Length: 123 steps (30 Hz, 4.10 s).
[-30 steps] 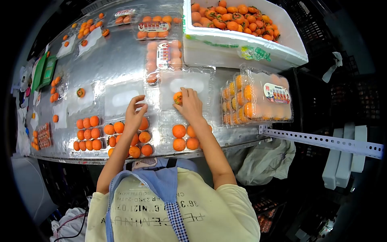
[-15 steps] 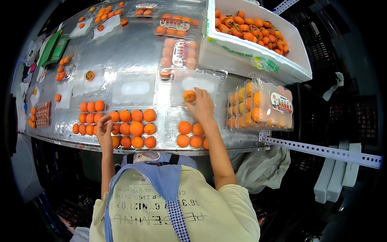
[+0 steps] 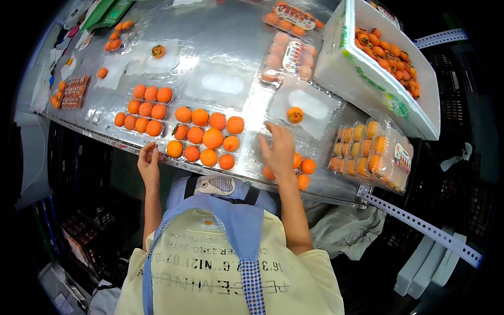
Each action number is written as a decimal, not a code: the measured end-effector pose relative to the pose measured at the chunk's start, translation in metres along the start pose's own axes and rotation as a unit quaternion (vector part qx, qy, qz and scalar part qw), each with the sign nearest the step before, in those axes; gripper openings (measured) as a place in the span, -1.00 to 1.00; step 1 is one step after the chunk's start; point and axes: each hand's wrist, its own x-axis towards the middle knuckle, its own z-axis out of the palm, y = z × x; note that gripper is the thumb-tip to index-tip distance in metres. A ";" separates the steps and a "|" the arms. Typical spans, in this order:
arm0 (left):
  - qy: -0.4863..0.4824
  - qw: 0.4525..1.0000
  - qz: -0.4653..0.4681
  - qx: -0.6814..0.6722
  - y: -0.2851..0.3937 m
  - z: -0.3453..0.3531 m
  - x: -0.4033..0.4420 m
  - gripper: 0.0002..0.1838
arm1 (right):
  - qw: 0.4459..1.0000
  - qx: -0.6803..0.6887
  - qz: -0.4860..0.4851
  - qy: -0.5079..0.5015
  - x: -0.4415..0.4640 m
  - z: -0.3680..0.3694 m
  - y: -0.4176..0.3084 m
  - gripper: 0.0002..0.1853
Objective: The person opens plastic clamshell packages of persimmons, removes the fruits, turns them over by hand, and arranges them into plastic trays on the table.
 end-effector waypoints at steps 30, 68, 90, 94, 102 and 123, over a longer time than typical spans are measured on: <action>-0.320 0.925 -0.137 0.151 0.004 -0.004 0.059 -0.82 | 0.956 -0.192 0.083 -0.204 0.025 0.087 -0.106 -0.50; -0.392 0.913 0.100 -0.053 0.134 0.026 0.038 -0.35 | 0.785 0.537 0.226 -0.209 0.028 0.060 -0.126 -0.40; -0.446 0.858 -0.114 -0.227 0.122 0.023 0.041 -0.33 | 0.895 0.405 0.115 -0.149 0.026 0.066 -0.152 -0.25; -0.451 0.844 -0.121 -0.262 0.116 0.022 0.042 -0.40 | 0.927 0.347 0.047 -0.133 0.026 0.068 -0.149 -0.25; -0.415 0.858 -0.162 -0.257 0.120 0.020 0.044 -0.64 | 0.827 0.524 0.125 -0.162 0.023 0.070 -0.149 -0.24; -0.414 0.876 -0.063 -0.240 0.118 0.026 0.039 -0.47 | 0.976 0.188 -0.068 -0.088 0.035 0.060 -0.158 -0.18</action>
